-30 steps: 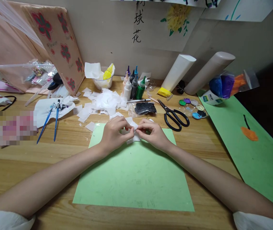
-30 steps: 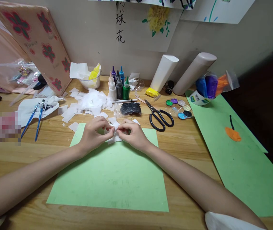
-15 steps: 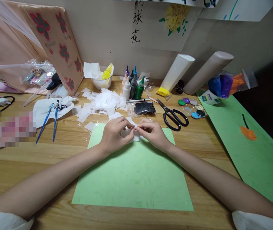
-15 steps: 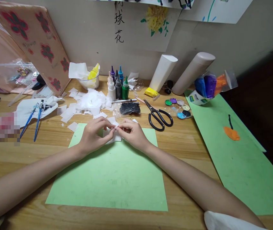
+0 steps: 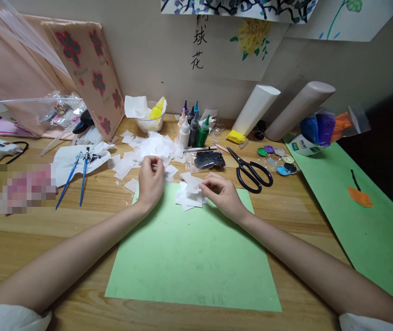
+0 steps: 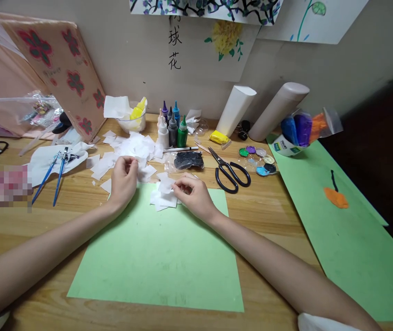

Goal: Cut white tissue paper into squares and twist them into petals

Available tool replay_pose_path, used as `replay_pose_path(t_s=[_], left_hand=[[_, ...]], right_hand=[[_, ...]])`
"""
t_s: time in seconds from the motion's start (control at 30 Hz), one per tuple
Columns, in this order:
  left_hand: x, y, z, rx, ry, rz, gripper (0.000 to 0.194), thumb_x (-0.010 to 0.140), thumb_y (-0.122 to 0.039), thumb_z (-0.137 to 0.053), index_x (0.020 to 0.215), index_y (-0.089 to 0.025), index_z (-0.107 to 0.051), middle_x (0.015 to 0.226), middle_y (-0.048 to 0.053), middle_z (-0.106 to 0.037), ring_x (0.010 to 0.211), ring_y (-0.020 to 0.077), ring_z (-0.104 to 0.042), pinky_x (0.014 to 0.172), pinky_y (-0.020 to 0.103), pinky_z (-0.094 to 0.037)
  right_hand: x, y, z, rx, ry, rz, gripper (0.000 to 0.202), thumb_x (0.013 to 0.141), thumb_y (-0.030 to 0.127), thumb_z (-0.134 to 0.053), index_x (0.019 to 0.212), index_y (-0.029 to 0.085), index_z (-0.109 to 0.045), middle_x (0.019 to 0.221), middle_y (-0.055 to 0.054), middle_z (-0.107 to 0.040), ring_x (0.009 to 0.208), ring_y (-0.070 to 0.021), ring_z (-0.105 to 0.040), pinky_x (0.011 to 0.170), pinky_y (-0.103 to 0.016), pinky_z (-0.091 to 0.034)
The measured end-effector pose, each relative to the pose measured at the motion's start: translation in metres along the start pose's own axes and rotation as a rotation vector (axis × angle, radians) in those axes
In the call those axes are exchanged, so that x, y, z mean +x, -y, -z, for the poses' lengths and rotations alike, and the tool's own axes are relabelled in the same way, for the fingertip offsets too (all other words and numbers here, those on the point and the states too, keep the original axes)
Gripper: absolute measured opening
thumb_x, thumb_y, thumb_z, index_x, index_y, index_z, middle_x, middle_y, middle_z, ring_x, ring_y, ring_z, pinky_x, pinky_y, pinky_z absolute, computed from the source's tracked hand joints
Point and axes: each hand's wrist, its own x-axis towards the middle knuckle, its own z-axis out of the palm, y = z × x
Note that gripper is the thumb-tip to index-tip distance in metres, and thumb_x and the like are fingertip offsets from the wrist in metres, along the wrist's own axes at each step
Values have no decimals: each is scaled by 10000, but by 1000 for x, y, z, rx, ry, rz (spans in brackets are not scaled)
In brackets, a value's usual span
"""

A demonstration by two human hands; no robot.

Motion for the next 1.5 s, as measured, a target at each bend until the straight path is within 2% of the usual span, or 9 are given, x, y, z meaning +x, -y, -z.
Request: replay_pose_path(t_s=[0.1, 0.2, 0.47, 0.57, 0.67, 0.73, 0.8, 1.03, 1.5], left_hand=[[11, 11, 0, 39, -145, 26, 136, 833, -188, -497, 968, -189, -481, 992, 75, -516, 796, 142, -520, 699, 295, -446], [8, 3, 3, 130, -120, -122, 239, 791, -136, -536, 1018, -202, -498, 1077, 87, -469, 902, 174, -493, 772, 332, -429], [-18, -31, 9, 147, 591, -460, 170, 882, -349, -477, 857, -187, -522, 829, 9, -568, 782, 152, -502, 737, 309, -376], [-14, -24, 8, 139, 489, -373, 202, 902, -329, -428, 779, -184, -495, 774, 11, -540, 752, 151, -493, 706, 296, -381], [-2, -12, 7, 209, 198, -187, 171, 903, -281, -392, 789, -187, -479, 837, 39, -524, 803, 175, -492, 739, 321, -399], [4, -8, 8, 315, 22, -131, 82, 854, -233, -448, 909, -181, -481, 970, 76, -507, 921, 213, -477, 822, 368, -390], [5, -9, 8, 427, -65, -163, 258, 788, -202, -517, 1036, -164, -457, 1092, 116, -460, 1041, 257, -428, 890, 408, -357], [-14, -24, 8, 746, 189, -387, 179, 760, -296, -559, 893, -177, -565, 1010, 110, -524, 978, 305, -432, 832, 460, -302], [-9, -24, 10, 613, 110, -393, 111, 845, -246, -520, 841, -212, -625, 1008, 59, -592, 952, 243, -467, 781, 398, -265]], right_hand=[[0, 1, 0, 21, -16, -23, 189, 822, 287, -574, 685, 162, -608, 708, -13, -505, 624, -123, -438, 543, -262, -318], [1, 1, 0, 32, -52, -33, 201, 826, 311, -570, 698, 162, -612, 699, -12, -506, 628, -129, -440, 549, -264, -321], [1, 2, -1, 44, -9, -33, 211, 846, 328, -558, 758, 162, -655, 713, -21, -510, 652, -141, -459, 564, -268, -331], [-1, 4, -1, 7, 37, -30, 203, 855, 322, -549, 852, 172, -685, 766, -36, -540, 679, -147, -472, 574, -270, -337], [-2, 6, -1, -44, 65, -18, 202, 863, 305, -539, 909, 183, -693, 798, -41, -555, 682, -145, -473, 578, -271, -338], [-2, 8, -1, -65, 80, -18, 199, 864, 300, -537, 901, 184, -694, 795, -40, -558, 674, -143, -472, 579, -273, -341], [-2, 9, -1, -75, 87, -19, 197, 865, 299, -534, 889, 184, -692, 793, -39, -559, 667, -141, -474, 577, -273, -345], [-2, 8, -2, -97, 100, 18, 187, 871, 282, -525, 849, 182, -681, 778, -33, -557, 674, -139, -484, 575, -267, -353], [-2, 8, -1, -98, 102, 13, 187, 873, 272, -518, 842, 182, -678, 791, -29, -567, 677, -136, -489, 592, -271, -361]])
